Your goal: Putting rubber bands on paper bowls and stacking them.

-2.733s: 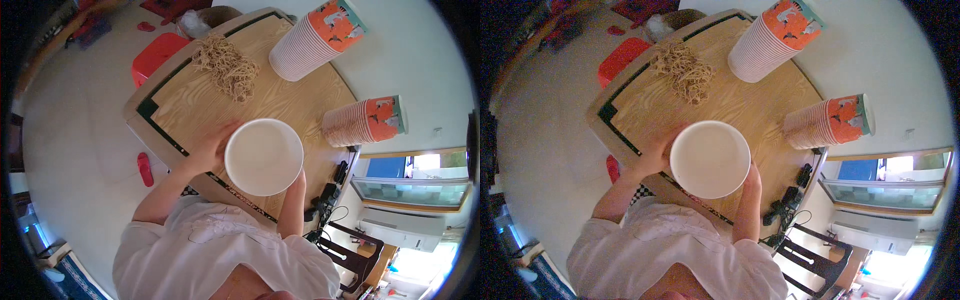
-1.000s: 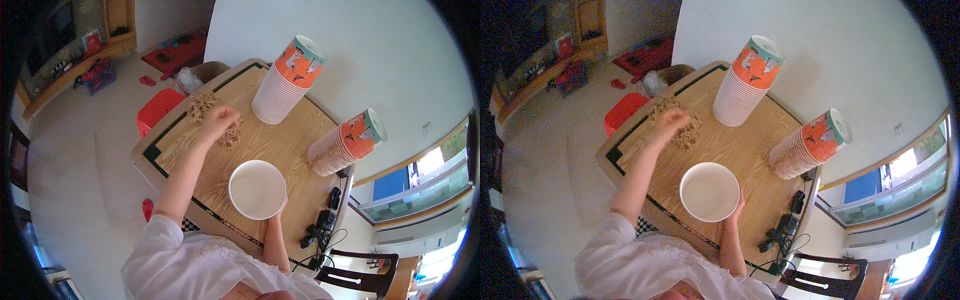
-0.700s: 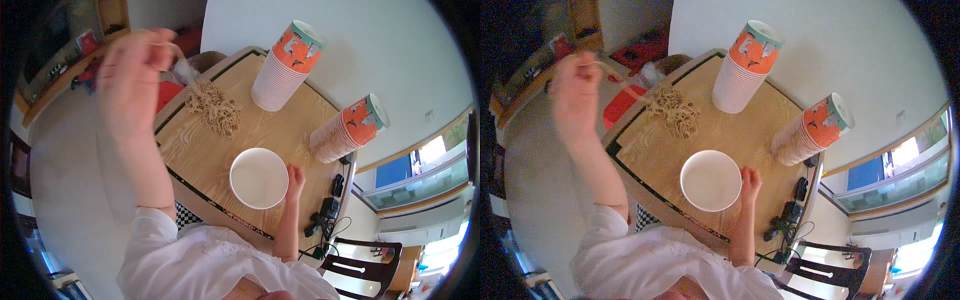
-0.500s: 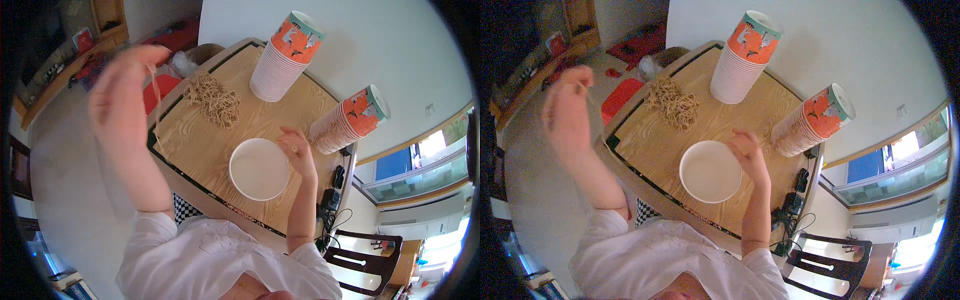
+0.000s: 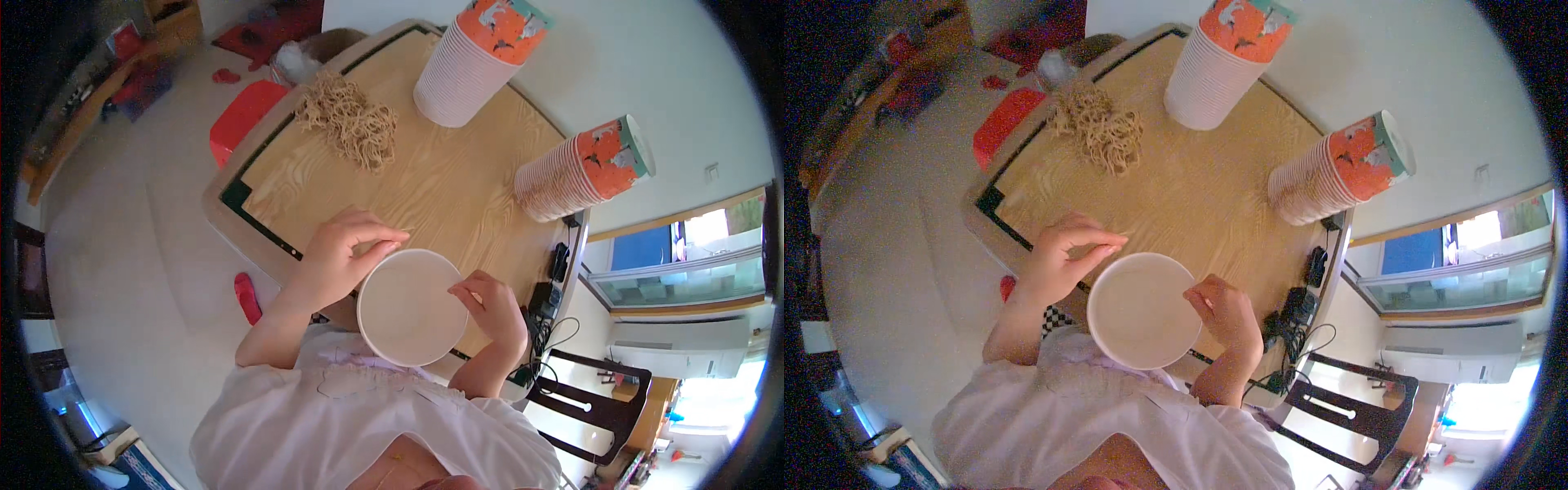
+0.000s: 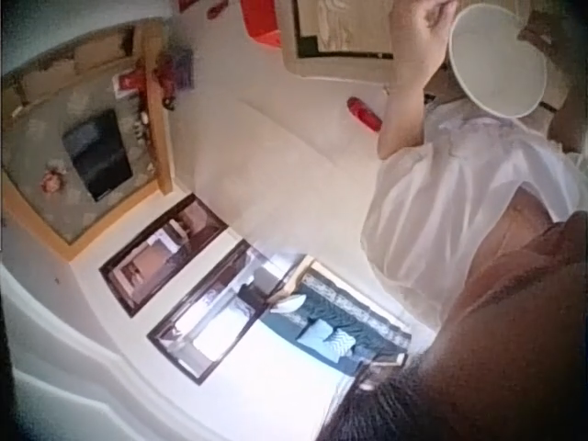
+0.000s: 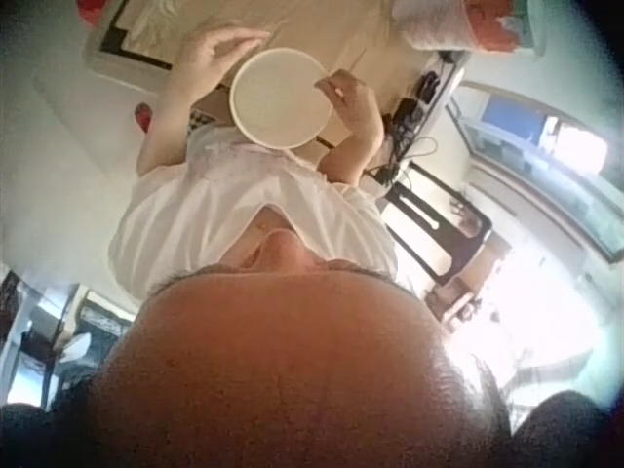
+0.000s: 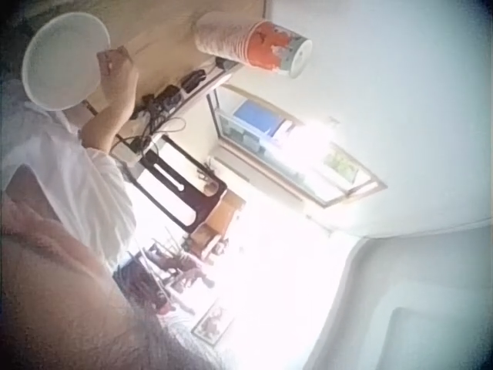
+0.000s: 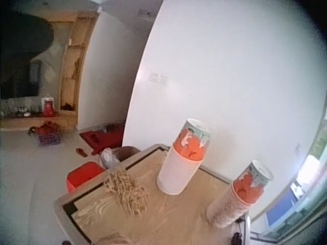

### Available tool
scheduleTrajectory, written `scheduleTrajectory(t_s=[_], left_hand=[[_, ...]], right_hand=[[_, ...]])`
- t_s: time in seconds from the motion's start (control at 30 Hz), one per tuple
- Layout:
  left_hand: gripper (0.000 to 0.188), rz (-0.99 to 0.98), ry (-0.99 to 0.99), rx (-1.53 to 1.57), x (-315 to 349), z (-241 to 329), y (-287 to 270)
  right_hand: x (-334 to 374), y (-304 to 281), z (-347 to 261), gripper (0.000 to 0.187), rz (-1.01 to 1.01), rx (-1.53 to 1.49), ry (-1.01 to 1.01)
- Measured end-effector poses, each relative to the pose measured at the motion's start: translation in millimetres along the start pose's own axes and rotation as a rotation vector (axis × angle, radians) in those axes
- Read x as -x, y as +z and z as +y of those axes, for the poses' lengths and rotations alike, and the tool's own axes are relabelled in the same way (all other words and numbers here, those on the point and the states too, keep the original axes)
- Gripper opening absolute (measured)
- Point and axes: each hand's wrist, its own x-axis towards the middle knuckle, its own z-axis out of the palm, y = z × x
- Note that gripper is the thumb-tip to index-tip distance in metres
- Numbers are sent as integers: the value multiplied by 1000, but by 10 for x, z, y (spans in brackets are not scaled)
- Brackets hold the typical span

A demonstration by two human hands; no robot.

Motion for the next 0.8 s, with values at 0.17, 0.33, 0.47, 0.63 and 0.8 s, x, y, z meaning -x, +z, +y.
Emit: scheduleTrajectory(t_s=[0.17, 0.33, 0.47, 0.63, 0.8], left_hand=[[13, 6, -15, 3, 13, 14, 169], [10, 17, 21, 2, 11, -23, 212], [11, 39, 20, 26, -2, -24, 241], [15, -30, -81, 88, 25, -16, 347], [18, -154, -135, 237, 44, -17, 436]], right_hand=[[162, -13, -47, 12, 55, 12, 63], [196, 62, -87, 12, 38, 54, 50], [245, 96, -173, 13, -13, -91, 150], [200, 2, -345, 19, -31, -115, 194], [-132, 159, -404, 27, 478, -581, -90]])
